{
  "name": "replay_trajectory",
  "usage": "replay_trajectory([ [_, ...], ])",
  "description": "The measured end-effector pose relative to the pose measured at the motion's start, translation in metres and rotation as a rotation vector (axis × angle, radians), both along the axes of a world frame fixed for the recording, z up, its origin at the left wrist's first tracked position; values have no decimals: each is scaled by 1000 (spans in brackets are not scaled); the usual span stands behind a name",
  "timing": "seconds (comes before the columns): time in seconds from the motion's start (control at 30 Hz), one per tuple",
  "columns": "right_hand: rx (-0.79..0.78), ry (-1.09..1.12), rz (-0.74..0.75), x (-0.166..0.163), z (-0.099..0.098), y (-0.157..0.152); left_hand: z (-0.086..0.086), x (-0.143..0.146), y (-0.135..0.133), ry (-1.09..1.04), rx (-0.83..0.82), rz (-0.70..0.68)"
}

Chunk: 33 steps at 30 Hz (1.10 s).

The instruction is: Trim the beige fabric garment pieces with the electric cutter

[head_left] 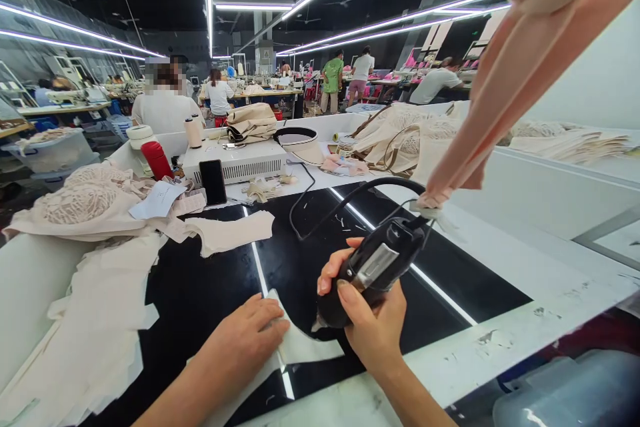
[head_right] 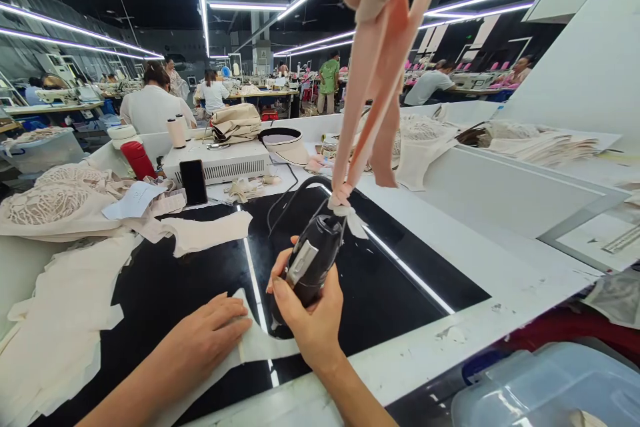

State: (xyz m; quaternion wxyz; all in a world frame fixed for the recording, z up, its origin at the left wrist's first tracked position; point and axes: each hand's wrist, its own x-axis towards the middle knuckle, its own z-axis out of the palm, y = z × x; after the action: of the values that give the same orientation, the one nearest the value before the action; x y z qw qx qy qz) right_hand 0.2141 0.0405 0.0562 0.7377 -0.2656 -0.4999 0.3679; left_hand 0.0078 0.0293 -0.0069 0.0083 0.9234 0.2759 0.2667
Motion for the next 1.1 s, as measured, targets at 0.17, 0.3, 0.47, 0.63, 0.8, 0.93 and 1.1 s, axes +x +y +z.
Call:
replay_trajectory([
  [0.17, 8, -20, -2, 12, 0, -11, 6, 13, -10, -57, -81, -8],
  [0.3, -3, -23, 1, 14, -3, -16, 6, 20, -18, 13, -170, -10],
  [0.47, 0, -35, -3, 14, -4, -18, -6, 21, -18, 83, -180, 7],
  [0.63, 11, -64, -26, 13, -4, -18, -11, 20, -18, 109, -167, 4],
  [0.8, 0, -70, -46, 14, -5, -19, -7, 17, -22, 33, -159, -5],
  [0.93, -2, -64, -35, 12, -4, -17, -5, 18, -23, 18, -152, -9],
  [1.1, -9, -24, -34, 5, -2, -14, -7, 19, -23, -3, -130, 6],
])
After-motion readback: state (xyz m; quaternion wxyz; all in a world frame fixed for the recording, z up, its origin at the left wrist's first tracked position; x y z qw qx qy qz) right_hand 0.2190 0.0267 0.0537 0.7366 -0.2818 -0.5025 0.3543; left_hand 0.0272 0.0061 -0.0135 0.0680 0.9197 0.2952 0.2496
